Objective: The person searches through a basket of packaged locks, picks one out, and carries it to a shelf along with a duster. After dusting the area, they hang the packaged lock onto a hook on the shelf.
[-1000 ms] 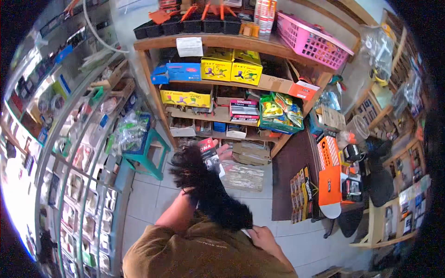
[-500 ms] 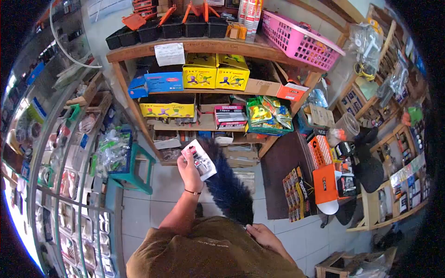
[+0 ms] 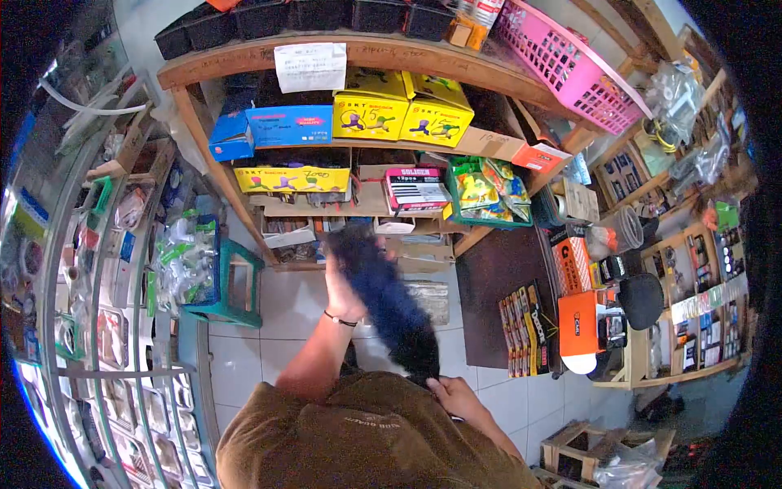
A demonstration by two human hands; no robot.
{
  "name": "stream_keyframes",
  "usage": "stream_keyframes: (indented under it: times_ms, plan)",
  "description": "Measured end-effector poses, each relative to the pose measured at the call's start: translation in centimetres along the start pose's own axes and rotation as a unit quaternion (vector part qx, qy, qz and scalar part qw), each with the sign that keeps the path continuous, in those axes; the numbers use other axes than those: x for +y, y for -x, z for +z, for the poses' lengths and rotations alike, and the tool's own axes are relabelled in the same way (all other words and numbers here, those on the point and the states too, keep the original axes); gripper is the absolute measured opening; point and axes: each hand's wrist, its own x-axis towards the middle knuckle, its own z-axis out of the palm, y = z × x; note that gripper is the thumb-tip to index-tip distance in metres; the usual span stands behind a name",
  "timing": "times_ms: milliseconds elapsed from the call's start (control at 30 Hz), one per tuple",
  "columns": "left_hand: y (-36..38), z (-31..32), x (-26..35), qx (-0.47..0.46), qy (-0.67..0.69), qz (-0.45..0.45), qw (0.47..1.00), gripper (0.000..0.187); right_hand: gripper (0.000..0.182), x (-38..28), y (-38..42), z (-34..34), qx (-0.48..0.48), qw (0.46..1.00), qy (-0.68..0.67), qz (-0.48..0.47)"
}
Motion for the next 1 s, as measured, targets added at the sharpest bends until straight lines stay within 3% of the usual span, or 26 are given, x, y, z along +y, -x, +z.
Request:
stream_keyframes:
  times_ms: [67,100,133,200,267,333,400,467,533,567,600,667,733,767,800,833,867,933,1000]
  plan:
    - [-0.3,-1.2,-0.3,0.143,-0.126,0.022,0.981,0.059,0.041,-0.8,-0.5,0.1,0.047,0.998,-0.02,0.022]
    - [-0.2,1.8,0.5,-0.004,0.034,0.013,0.999,0.06,0.04,-1.1,-0.9,0.0,0.094,0.994,-0.039,0.04]
    - [-1.2,2.3,0.9,0.109,0.004,0.057,0.992,0.062,0.039,-1.3,-1.1,-0.1,0.139,0.987,-0.059,0.058]
    - [-1.5,0.7,1.1,0.12,0.016,0.035,0.992,0.063,0.037,-1.0,-1.6,-0.1,0.129,0.989,-0.067,0.038]
    - [-1.9,-0.2,0.8,0.053,0.019,-0.003,0.998,0.06,0.036,-1.8,-1.7,-0.9,0.039,0.994,0.073,-0.067]
    - [-2.2,-0.3,0.8,0.042,-0.02,0.027,0.999,0.059,0.036,-1.6,-2.3,-1.4,0.03,0.999,0.026,-0.015]
    - [-3.1,0.6,1.1,0.099,0.121,0.036,0.987,0.06,0.042,-0.7,-3.4,-1.6,0.121,0.984,-0.128,0.013]
    - [-3.9,-0.7,0.4,0.115,0.118,0.031,0.986,0.06,0.043,-1.5,-3.0,-2.6,0.047,0.988,-0.142,-0.019]
    - [-4.2,0.0,-0.7,0.095,-0.051,0.02,0.994,0.063,0.043,-0.6,-3.3,-4.1,0.043,0.994,0.006,-0.099]
    - [-4.7,0.1,-1.0,0.103,-0.038,0.016,0.994,0.063,0.042,0.4,-3.8,-4.7,0.084,0.993,-0.02,-0.074]
    - [-4.7,2.5,-1.3,-0.013,-0.031,0.026,0.999,0.064,0.042,0.9,-4.2,-5.4,0.125,0.99,-0.046,-0.049]
    - [-5.7,1.1,-1.1,0.005,0.096,-0.007,0.995,0.064,0.041,1.1,-4.4,-6.4,0.14,0.985,-0.097,-0.005]
    - [-7.1,4.8,-2.7,0.088,-0.01,0.079,0.993,0.063,0.038,2.1,-4.7,-7.0,0.003,0.997,-0.068,-0.024]
    - [-7.5,3.0,-2.7,0.022,-0.024,0.04,0.999,0.063,0.04,1.9,-4.5,-7.8,0.028,0.994,-0.001,-0.109]
    - [-7.7,1.2,-2.8,-0.044,-0.039,0.001,0.998,0.063,0.04,2.7,-4.9,-8.2,0.028,0.993,-0.002,-0.116]
    - [-7.8,2.5,-3.5,0.013,-0.073,0.024,0.997,0.062,0.04,3.9,-5.5,-8.5,0.068,0.992,-0.039,-0.095]
    - [-7.5,5.8,-4.0,-0.051,-0.036,0.02,0.998,0.059,0.04,4.7,-5.9,-8.9,0.106,0.989,-0.078,-0.072]
    - [-8.6,3.6,-3.9,-0.035,0.06,0.015,0.997,0.058,0.039,4.7,-5.7,-9.5,0.103,0.982,-0.155,-0.044]
    - [-9.3,5.4,-5.5,0.047,-0.033,0.069,0.996,0.06,0.039,5.3,-5.9,-10.2,0.009,0.992,-0.072,-0.104]
